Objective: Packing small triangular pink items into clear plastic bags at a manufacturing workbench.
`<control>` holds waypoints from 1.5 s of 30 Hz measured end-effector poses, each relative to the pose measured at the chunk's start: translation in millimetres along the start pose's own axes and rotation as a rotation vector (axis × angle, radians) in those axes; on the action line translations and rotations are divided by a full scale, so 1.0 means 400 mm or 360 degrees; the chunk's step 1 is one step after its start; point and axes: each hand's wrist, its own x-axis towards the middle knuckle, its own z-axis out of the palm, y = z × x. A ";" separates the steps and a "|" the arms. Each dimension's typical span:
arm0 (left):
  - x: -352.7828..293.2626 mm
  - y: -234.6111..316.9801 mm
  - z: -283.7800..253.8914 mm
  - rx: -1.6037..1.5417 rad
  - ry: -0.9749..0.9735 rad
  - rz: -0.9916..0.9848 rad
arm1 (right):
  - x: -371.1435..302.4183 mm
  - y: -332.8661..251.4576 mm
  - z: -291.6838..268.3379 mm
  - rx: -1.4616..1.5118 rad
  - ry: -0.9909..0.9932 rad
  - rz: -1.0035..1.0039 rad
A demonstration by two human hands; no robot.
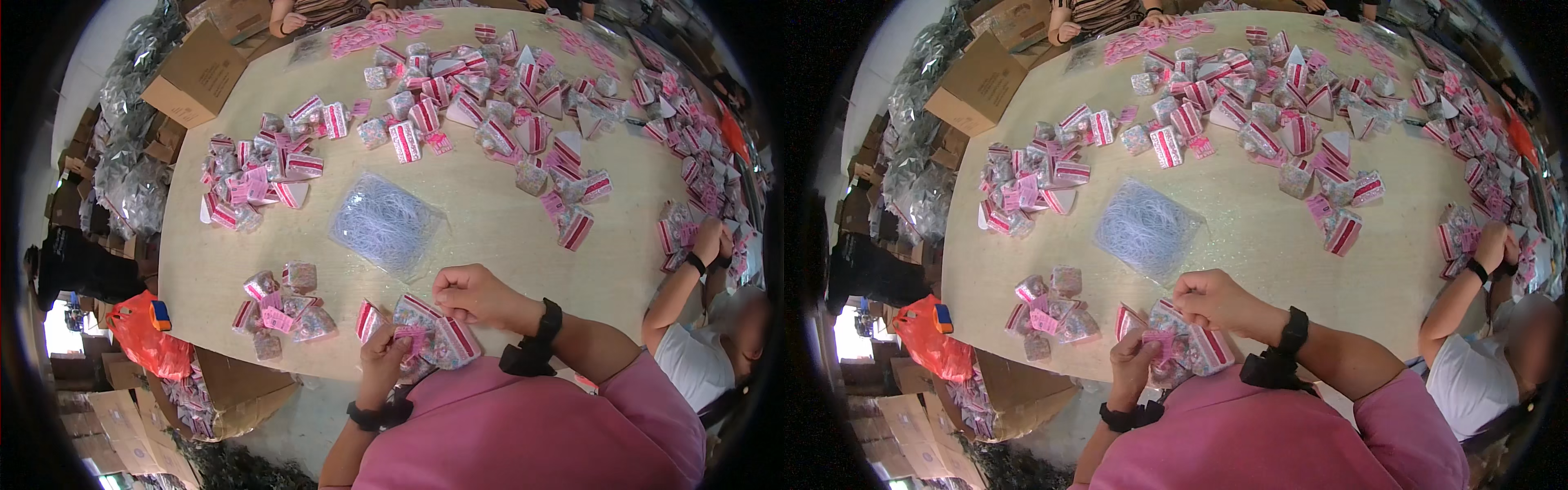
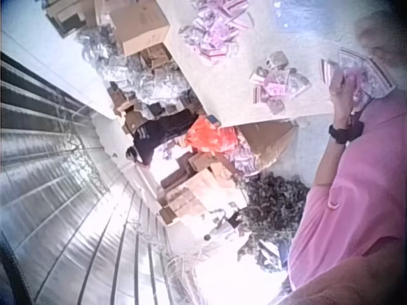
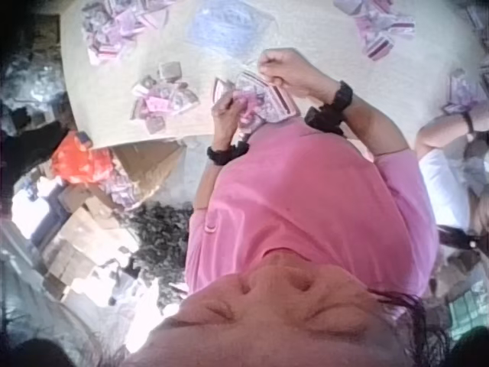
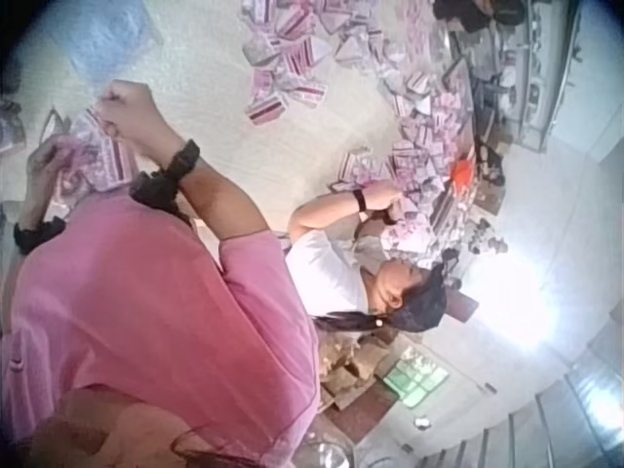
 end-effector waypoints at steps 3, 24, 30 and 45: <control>0.004 -0.024 0.002 -0.0039 0.0052 -0.0006 | 0.013 -0.009 0.026 -0.0153 0.0006 -0.0127; 0.058 0.199 0.049 -0.0804 -0.0492 -0.0584 | 0.015 -0.024 0.073 -0.1050 0.0181 -0.0923; 0.066 0.160 0.033 -0.1238 -0.0690 -0.0989 | 0.011 0.003 0.065 -0.0990 0.0200 -0.0876; 0.047 0.186 0.020 -0.0901 -0.0263 -0.0285 | -0.027 0.026 0.008 -0.0661 0.0034 -0.0252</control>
